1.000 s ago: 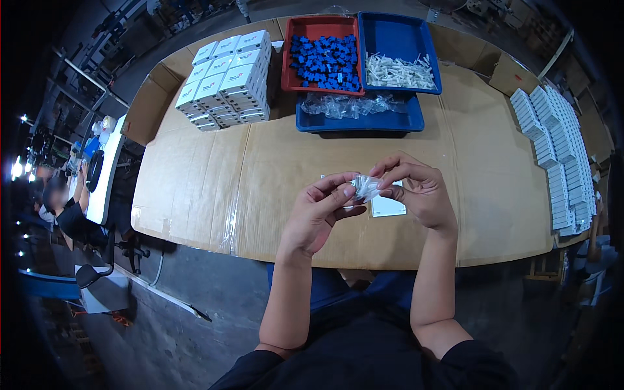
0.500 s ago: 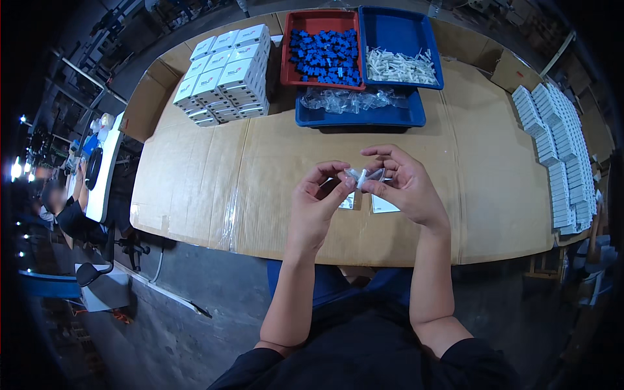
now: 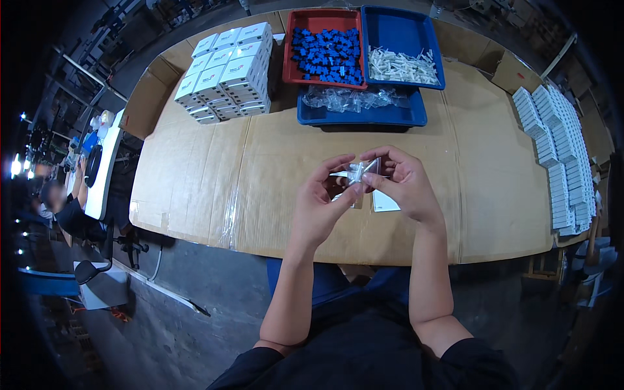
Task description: The person is assembling and packaging small electronic or mechanical components into white cardboard boxes.
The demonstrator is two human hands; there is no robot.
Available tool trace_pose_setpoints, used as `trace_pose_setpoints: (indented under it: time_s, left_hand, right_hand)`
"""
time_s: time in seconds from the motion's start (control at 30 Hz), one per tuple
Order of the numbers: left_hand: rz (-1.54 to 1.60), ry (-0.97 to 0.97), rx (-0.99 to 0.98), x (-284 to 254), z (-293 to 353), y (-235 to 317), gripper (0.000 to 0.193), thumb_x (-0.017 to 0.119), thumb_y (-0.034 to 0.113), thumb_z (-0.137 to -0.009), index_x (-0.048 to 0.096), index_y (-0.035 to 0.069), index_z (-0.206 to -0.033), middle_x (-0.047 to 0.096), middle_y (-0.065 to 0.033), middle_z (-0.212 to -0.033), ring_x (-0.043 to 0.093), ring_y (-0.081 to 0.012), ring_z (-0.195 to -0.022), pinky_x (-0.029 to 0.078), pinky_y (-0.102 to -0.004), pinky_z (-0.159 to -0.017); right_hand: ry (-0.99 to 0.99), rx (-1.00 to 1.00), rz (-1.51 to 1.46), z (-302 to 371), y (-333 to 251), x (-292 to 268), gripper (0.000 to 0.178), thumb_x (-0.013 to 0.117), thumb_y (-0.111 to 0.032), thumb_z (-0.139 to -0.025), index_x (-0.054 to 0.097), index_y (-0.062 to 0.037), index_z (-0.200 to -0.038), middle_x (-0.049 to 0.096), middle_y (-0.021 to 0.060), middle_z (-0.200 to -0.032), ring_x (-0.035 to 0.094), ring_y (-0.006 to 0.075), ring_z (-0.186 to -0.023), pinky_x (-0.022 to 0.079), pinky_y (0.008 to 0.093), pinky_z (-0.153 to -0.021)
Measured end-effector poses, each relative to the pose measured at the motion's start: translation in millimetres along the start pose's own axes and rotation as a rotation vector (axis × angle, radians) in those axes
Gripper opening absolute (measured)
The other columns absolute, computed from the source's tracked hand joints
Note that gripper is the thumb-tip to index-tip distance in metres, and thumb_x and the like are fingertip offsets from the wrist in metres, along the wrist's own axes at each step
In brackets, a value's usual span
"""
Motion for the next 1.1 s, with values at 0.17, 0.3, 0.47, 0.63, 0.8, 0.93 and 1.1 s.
trace_pose_setpoints:
  time_s: [0.17, 0.3, 0.47, 0.63, 0.8, 0.93, 1.1]
  left_hand:
    - [-0.041, 0.007, -0.044, -5.0, -1.3, -3.4, 0.047, 0.074, 0.004, -0.095, 0.059, 0.0, -0.139, 0.066, -0.0073, -0.119, 0.064, -0.0095, -0.098, 0.052, -0.0238, -0.082]
    - [-0.024, 0.074, -0.024, -7.5, -2.8, -5.1, 0.047, 0.075, 0.004, -0.095, 0.058, -0.002, -0.139, 0.067, -0.0084, -0.118, 0.064, -0.0085, -0.098, 0.051, -0.022, -0.08]
    - [-0.013, 0.105, -0.065, -12.1, -4.1, -10.8, 0.041, 0.073, 0.005, -0.097, 0.06, -0.004, -0.135, 0.07, -0.0067, -0.108, 0.065, -0.0077, -0.093, 0.051, -0.0217, -0.079]
    - [-0.025, 0.084, -0.125, -14.9, -4.6, -20.7, 0.033, 0.07, 0.005, -0.099, 0.062, -0.003, -0.13, 0.072, -0.0058, -0.104, 0.065, -0.0092, -0.09, 0.053, -0.0252, -0.084]
    - [-0.004, 0.102, -0.064, -9.1, -4.3, -12.7, 0.034, 0.069, 0.004, -0.099, 0.06, -0.001, -0.132, 0.069, -0.0065, -0.106, 0.063, -0.0093, -0.096, 0.053, -0.026, -0.086]
    - [0.049, 0.093, -0.064, -11.3, -4.2, -17.8, 0.036, 0.069, 0.003, -0.099, 0.059, 0.001, -0.134, 0.067, -0.0058, -0.108, 0.062, -0.0095, -0.096, 0.052, -0.0259, -0.087]
    - [0.012, 0.085, -0.131, -16.0, -5.5, -26.0, 0.034, 0.069, 0.002, -0.098, 0.062, 0.0, -0.131, 0.067, -0.0038, -0.105, 0.061, -0.0083, -0.093, 0.052, -0.0245, -0.087]
  right_hand:
    - [-0.009, -0.018, 0.002, -0.7, 2.2, -0.9, 0.025, 0.07, 0.0, -0.097, 0.067, 0.0001, -0.122, 0.068, 0.002, -0.096, 0.066, 0.0086, -0.086, 0.057, 0.026, -0.08]
    - [0.008, -0.008, 0.012, -1.4, 1.6, -1.3, 0.024, 0.068, 0.0, -0.098, 0.067, 0.0004, -0.122, 0.068, 0.0033, -0.098, 0.068, 0.0106, -0.087, 0.059, 0.0271, -0.081]
    - [0.002, 0.018, 0.005, -3.0, 7.7, -3.9, 0.023, 0.067, 0.0, -0.099, 0.068, 0.0004, -0.122, 0.068, 0.0039, -0.098, 0.069, 0.0119, -0.086, 0.06, 0.0281, -0.08]
    - [0.025, 0.006, -0.018, -4.2, 11.8, -4.9, 0.027, 0.068, 0.0, -0.098, 0.066, 0.0001, -0.125, 0.067, 0.0045, -0.097, 0.069, 0.0128, -0.084, 0.06, 0.028, -0.078]
    - [0.068, 0.037, -0.02, -4.5, 13.1, -7.9, 0.033, 0.069, 0.003, -0.097, 0.062, -0.0008, -0.128, 0.068, 0.0059, -0.097, 0.07, 0.0133, -0.083, 0.06, 0.028, -0.075]
    - [0.084, 0.024, -0.035, -6.5, 18.6, -8.4, 0.027, 0.068, 0.003, -0.097, 0.064, -0.0002, -0.124, 0.068, 0.0059, -0.097, 0.07, 0.0134, -0.082, 0.06, 0.0279, -0.075]
    - [0.032, 0.031, 0.064, -5.5, 18.4, -6.2, 0.018, 0.068, 0.002, -0.098, 0.07, 0.0017, -0.115, 0.069, 0.0062, -0.098, 0.071, 0.0137, -0.083, 0.061, 0.0278, -0.078]
Point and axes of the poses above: each hand's wrist, its own z-axis away from the middle knuckle, its own x-axis out of the palm, y = z × x, the point moved 5 cm from there along -z, towards the middle knuckle
